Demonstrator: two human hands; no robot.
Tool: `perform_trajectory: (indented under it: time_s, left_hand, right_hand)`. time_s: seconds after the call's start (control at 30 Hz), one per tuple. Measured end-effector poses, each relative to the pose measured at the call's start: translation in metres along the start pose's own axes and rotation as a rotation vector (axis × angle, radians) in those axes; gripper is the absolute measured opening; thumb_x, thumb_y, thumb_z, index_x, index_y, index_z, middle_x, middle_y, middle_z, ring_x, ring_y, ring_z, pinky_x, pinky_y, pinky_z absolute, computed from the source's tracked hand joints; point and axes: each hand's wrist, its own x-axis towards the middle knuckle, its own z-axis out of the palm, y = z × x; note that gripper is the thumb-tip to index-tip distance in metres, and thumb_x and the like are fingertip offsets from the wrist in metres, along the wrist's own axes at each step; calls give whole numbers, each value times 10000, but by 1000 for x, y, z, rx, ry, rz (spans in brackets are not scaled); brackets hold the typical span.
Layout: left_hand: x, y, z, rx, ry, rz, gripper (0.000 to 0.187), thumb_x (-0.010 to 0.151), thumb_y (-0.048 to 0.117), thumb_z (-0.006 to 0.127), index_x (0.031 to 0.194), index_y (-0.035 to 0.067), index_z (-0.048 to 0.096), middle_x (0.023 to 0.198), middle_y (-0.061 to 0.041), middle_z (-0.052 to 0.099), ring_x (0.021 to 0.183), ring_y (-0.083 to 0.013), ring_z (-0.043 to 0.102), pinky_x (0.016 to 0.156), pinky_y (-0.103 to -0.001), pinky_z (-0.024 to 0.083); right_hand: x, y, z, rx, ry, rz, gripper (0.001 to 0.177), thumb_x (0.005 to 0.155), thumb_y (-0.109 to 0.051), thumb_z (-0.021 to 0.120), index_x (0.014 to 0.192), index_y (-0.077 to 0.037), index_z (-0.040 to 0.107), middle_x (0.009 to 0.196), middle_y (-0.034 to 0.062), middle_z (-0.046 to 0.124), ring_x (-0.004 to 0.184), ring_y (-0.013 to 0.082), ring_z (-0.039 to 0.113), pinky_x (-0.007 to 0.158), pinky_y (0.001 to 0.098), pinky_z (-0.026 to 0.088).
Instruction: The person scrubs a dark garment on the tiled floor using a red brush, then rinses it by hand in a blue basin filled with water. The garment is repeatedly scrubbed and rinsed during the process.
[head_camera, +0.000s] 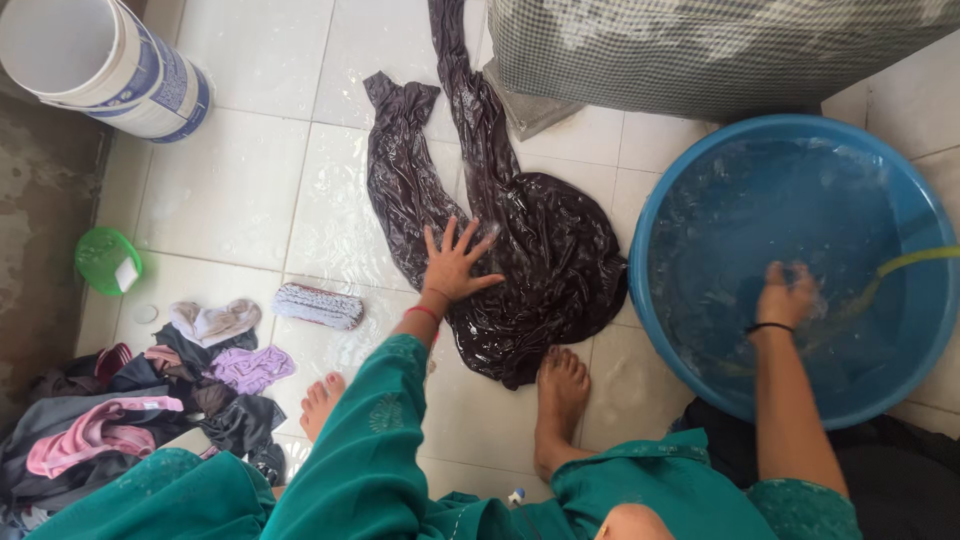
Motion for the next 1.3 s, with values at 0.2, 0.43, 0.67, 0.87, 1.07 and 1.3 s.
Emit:
perform_trajectory:
  time_s: [0.2, 0.43, 0.67, 0.87, 1.07, 1.3]
  left_hand:
    - [-8, 115, 33, -65, 187, 124, 1006, 765, 916, 455, 1522, 257, 511, 1670, -116, 281, 1551, -442, 118, 1136, -785, 6]
    - [10, 172, 68, -276, -295, 420, 693, 1041, 736, 318, 1471, 301, 644, 1593, -56, 519, 1523, -302, 376, 1244, -629, 167]
    - [16, 72, 34, 57, 28, 398, 838, 917, 732, 461, 1601, 276, 298, 1682, -76, 258, 1528, -362, 213, 1127, -766, 94]
    - [16, 26, 34, 42, -91, 324, 936, 801, 758, 565, 1582, 297, 334, 1685, -77, 235, 1557, -331, 174, 1173, -758, 47]
    - [62, 118, 91, -178, -52, 132, 319, 929, 497, 612, 1085, 241, 720, 1212, -66, 684, 1222, -303, 580, 1162, -581, 381]
    - [24, 197, 84, -573, 63, 570, 474, 836, 490, 648, 1063, 79, 719, 1040, -174, 712, 982, -369, 671, 984, -576, 479]
  right_hand:
    - [-61, -74, 55, 1237, -736, 604, 449, 1100, -469, 536, 1366, -120, 630, 1265, 138, 615, 1193, 362, 512, 1034, 498, 386]
    - [-120, -188, 77, 1169, -872, 463, 441, 1001, -366, 546, 1315, -67, 625, 1334, 122, 679, 1261, 302, 626, 1086, 458, 490]
    - [-56, -110, 28, 49, -80, -462, 386, 1129, -416, 589, 1257, -69, 700, 1237, 130, 667, 1145, 287, 635, 1026, 452, 511]
    - [-16, -11, -5, -20, -36, 72, 434, 1008, -450, 635, 1312, -141, 609, 1312, 120, 605, 1243, 318, 574, 1038, 511, 463]
    - [-65, -75, 51, 1159, -708, 513, 508, 1002, -475, 629, 1356, -114, 581, 1428, 129, 576, 1341, 310, 545, 1132, 481, 460]
    - [-118, -185, 74, 1219, -857, 448, 314, 1025, -313, 555, 1184, -69, 674, 1238, 146, 718, 1174, 296, 687, 1070, 479, 513]
